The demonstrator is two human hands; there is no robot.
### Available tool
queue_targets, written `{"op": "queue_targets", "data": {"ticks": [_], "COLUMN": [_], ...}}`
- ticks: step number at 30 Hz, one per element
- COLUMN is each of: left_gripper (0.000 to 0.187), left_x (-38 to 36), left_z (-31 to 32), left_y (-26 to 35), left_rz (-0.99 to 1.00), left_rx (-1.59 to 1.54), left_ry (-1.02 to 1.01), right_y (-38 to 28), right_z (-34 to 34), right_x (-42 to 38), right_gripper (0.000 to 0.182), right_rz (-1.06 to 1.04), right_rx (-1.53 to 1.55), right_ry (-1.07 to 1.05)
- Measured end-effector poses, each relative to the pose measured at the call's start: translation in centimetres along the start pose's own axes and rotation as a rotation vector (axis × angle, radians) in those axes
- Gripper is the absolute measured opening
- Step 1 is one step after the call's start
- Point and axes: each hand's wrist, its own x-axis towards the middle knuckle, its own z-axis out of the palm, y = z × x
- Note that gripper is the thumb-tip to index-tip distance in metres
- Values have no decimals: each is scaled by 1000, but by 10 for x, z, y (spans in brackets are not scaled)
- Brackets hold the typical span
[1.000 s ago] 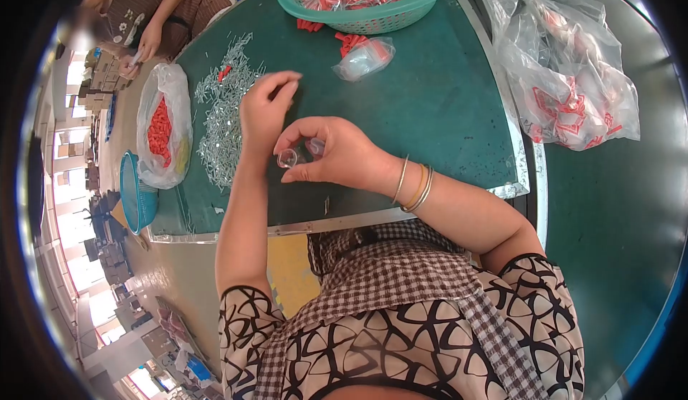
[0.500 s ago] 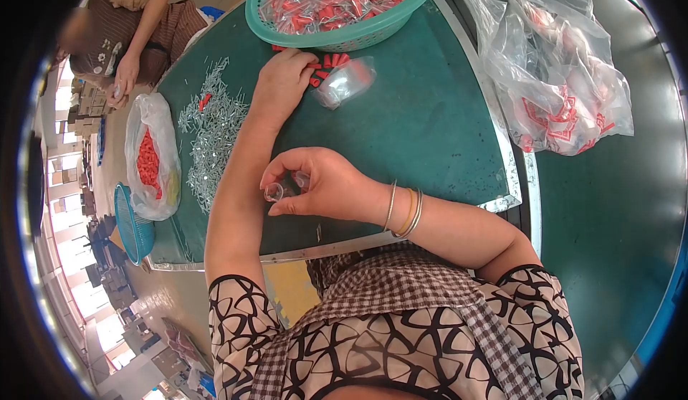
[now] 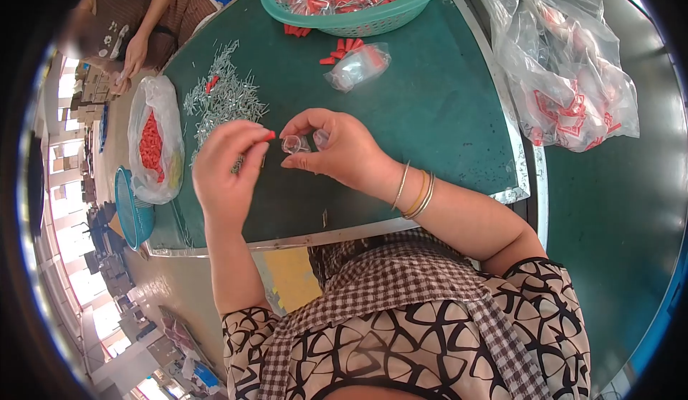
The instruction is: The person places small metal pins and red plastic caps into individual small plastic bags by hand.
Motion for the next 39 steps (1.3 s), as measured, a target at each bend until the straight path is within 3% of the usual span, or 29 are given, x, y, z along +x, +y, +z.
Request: {"op": "queue_targets", "data": {"ticks": [3,7,10,11,14,20,26,39], "left_gripper": [19,18,17,17,17,18,12,23], "left_x": [-4,-5,1,9,34,76,73,78], "left_z": [2,6,11,15,47,107,102,99], "left_y": [8,-5,-29,-33,-55,-82,-88,-74], "left_rz": [155,15,-345,-405,-135,102,56,239], "left_rx": [192,-64,-247,-199,-91,123,193,256], "left_ry": [-90,-13,175,132,1,-113,-149,-251], "right_y": [-5,-8,-6,-3,1,0,-6,0], "right_z": [0,1,2,1,1,-3,-2,2], "right_x": [-1,-1,-1,-1,-2,1,-1,-2], "right_gripper": [32,33,33,33,32,32,32,30], "right_rz": [61,89,72,55,22,17,21,-5], "right_rx": [-3,-7,39,22,-22,54,-10,42], "right_ry": [-27,-53,-83,-98,-141,-141,-126,-166]}}
